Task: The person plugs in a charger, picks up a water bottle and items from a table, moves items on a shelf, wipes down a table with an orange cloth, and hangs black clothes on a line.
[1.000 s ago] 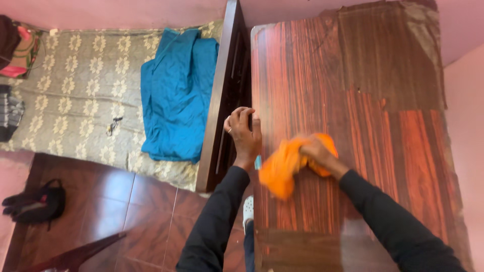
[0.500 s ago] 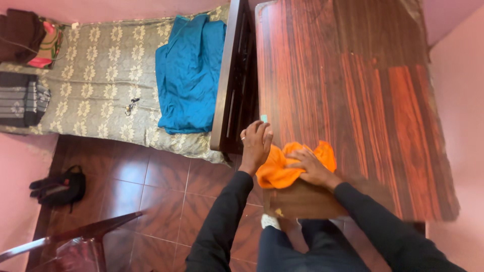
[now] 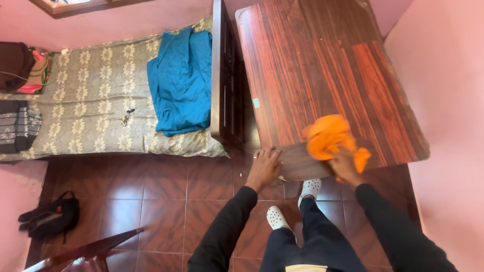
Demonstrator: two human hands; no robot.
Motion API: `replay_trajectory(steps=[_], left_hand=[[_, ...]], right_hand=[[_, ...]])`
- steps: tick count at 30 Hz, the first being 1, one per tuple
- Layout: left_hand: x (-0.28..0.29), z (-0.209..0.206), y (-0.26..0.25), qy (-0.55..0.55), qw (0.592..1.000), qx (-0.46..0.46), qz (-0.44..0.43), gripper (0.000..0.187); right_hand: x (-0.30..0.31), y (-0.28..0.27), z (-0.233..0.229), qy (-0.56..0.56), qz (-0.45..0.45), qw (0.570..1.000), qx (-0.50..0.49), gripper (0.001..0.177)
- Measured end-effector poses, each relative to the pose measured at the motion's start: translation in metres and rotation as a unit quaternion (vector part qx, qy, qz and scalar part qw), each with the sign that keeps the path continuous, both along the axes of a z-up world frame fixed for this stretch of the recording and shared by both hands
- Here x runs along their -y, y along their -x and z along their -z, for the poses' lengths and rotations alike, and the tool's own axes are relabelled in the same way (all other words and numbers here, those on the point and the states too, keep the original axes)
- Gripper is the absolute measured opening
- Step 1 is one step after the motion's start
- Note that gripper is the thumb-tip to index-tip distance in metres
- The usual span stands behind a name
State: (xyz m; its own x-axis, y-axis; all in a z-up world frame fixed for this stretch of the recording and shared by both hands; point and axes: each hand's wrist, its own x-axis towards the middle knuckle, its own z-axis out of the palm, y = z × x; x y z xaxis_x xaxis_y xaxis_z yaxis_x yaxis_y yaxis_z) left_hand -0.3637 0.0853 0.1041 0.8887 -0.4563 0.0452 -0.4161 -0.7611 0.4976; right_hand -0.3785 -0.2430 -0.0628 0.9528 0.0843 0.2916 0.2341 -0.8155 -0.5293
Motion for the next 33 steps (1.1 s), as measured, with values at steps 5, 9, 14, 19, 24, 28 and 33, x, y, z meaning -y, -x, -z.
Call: replay_trajectory(steps=[5,9,14,19,24,28,33], left_hand=[[0.001,0.016,0.025,-0.007,0.998,0.033,0.050,0.045],[-0.002,0.011,0.033,0.001,0.999,-0.010,0.033,0.043],[-0.007,0.011,0.032,-0.010,1.000,-0.014,0.001,0.045],[-0.005,0.019,0.030,-0.054,0.999,-0.004,-0.004,0.041],[0.011,0.025,0.024,-0.132,0.988,0.028,0.081,0.045],[0.041,0.024,0.019,-0.194,0.968,0.031,0.155,0.063],[0.079,0.043,0.018,-0.260,0.951,0.024,0.164,0.080]], right_hand=[[-0.020,0.025,-0.010,-0.263,-0.085,0.947,-0.167,0.030],[0.045,0.001,-0.030,-0.079,0.212,0.962,-0.151,0.042],[0.071,-0.024,-0.051,-0.157,0.160,0.974,-0.047,0.043],[-0.060,-0.001,-0.016,-0.067,0.013,0.998,0.013,0.048],[-0.064,0.036,-0.004,-0.404,0.005,0.900,-0.162,0.040],[-0.018,0.053,0.000,-0.497,0.258,0.824,-0.083,0.026],[0.014,0.053,-0.001,-0.327,0.379,0.864,0.049,0.070]])
